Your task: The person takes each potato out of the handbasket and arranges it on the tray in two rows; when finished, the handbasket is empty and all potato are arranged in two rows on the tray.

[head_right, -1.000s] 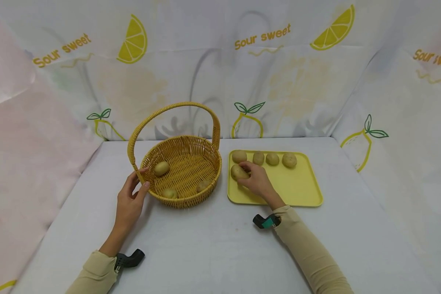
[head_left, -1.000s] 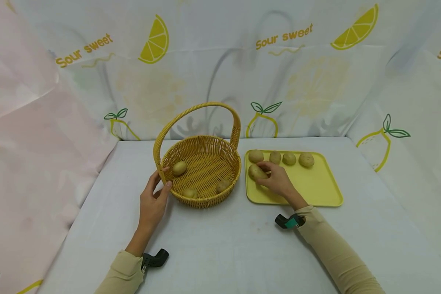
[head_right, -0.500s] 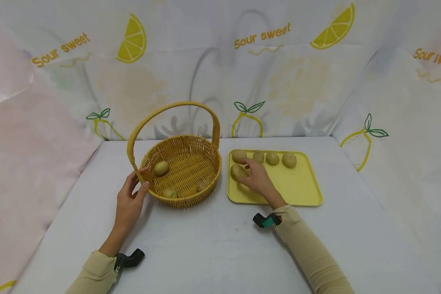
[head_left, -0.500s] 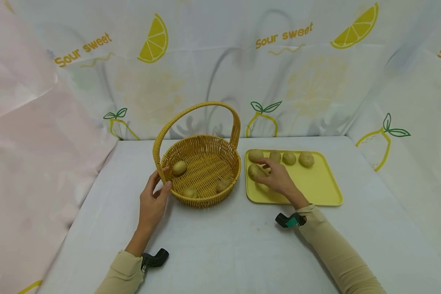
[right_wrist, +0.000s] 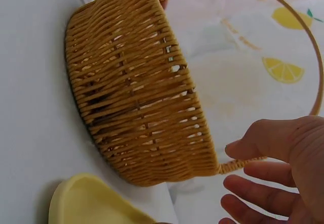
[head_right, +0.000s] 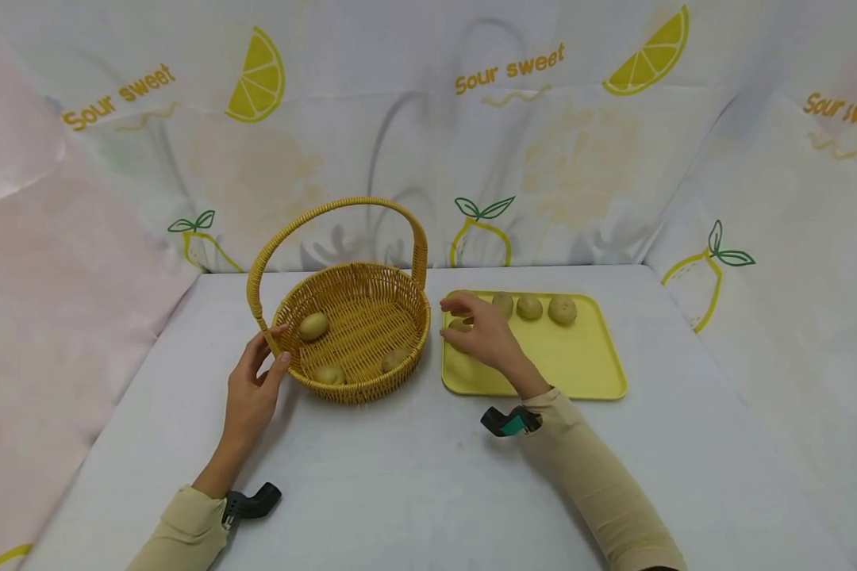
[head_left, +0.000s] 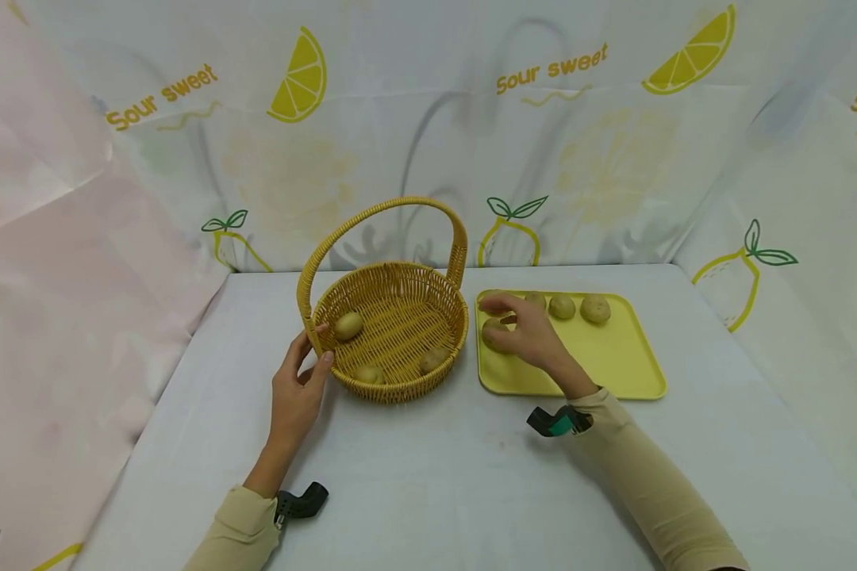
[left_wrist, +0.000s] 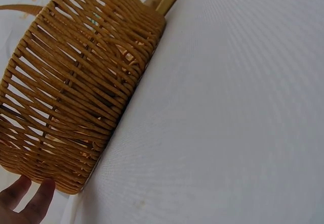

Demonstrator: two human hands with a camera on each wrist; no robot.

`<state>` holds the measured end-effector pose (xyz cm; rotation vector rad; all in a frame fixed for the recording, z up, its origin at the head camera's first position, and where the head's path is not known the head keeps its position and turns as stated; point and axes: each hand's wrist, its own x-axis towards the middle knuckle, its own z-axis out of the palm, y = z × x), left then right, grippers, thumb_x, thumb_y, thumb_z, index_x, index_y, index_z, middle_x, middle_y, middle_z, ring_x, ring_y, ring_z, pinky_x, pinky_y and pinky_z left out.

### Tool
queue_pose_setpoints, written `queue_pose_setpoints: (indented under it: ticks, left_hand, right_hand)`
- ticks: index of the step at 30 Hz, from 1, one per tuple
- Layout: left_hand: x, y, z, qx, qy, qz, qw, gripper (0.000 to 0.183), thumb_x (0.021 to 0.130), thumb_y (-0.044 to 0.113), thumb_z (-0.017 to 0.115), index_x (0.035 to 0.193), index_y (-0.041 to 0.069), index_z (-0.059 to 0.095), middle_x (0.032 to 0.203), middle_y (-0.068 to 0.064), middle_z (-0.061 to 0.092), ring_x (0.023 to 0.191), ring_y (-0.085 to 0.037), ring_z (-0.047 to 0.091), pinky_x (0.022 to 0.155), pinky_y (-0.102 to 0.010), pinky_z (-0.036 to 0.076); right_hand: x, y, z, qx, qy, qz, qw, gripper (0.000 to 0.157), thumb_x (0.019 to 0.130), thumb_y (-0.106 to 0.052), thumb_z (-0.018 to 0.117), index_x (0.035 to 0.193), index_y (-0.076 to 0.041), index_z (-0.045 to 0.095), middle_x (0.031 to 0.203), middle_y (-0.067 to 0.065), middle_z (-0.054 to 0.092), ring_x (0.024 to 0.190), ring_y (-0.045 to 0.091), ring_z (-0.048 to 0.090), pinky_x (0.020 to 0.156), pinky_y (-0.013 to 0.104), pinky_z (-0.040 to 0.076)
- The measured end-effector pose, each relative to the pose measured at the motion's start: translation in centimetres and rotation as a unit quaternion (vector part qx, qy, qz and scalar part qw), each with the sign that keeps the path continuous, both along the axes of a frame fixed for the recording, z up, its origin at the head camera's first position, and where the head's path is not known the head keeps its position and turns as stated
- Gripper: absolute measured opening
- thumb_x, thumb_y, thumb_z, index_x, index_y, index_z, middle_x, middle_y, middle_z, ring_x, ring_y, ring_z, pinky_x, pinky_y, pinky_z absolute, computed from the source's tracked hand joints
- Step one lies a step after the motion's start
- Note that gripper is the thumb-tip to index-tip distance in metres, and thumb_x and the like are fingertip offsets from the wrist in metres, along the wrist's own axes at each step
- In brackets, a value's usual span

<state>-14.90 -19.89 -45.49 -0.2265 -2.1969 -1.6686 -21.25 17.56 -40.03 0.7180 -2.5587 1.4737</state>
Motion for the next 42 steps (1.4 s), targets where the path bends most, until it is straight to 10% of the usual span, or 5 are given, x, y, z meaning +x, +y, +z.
queue_pose_setpoints:
  ticks: [15, 25, 37, 42]
  left_hand:
    - [0.0, 0.0, 0.0, -0.003, 0.007, -0.001, 1.0, 0.047, 0.107, 0.012, 0.061, 0.153, 0.007, 0.05, 0.155, -0.007, 0.05, 0.145, -0.02, 0.042, 0.099, -0.025, 0.048]
    - [1.7, 1.2, 3.3, -0.007, -0.007, 0.001, 1.0, 0.047, 0.107, 0.006, 0.056, 0.152, -0.003, 0.046, 0.155, -0.021, 0.046, 0.145, -0.032, 0.041, 0.099, -0.025, 0.048]
    - [0.1, 0.0, -0.2, 0.003, -0.01, 0.0, 0.9999, 0.049, 0.107, 0.016, 0.061, 0.155, 0.011, 0.049, 0.157, -0.004, 0.048, 0.146, -0.019, 0.041, 0.099, -0.023, 0.048]
    - [0.0, -0.1, -0.1, 0.008, 0.005, -0.004, 0.9999, 0.046, 0.107, 0.014, 0.061, 0.152, 0.009, 0.052, 0.155, -0.003, 0.05, 0.145, -0.017, 0.041, 0.097, -0.022, 0.049]
  right_hand:
    - [-0.1, -4.3, 0.6, 0.033, 0.052, 0.092, 0.994, 0.014, 0.095, -0.002, 0.07, 0.107, -0.002, 0.077, 0.105, 0.003, 0.075, 0.1, 0.025, 0.068, 0.088, 0.056, 0.052]
    - [-0.5, -5.6, 0.8, 0.029, 0.072, 0.133, 0.988, 0.018, 0.094, 0.0, 0.07, 0.11, -0.001, 0.076, 0.106, 0.008, 0.076, 0.098, 0.023, 0.07, 0.08, 0.046, 0.056]
    - [-4.6, -7.5, 2.2, 0.141, -0.111, 0.318, 0.931, 0.05, 0.088, -0.003, 0.082, 0.135, 0.004, 0.065, 0.124, 0.017, 0.07, 0.116, 0.034, 0.065, 0.098, 0.046, 0.052]
    - [-5.3, -8.6, 2.8, 0.22, -0.111, 0.342, 0.907, 0.054, 0.089, -0.006, 0.083, 0.138, 0.004, 0.062, 0.123, 0.013, 0.07, 0.116, 0.026, 0.065, 0.099, 0.035, 0.051]
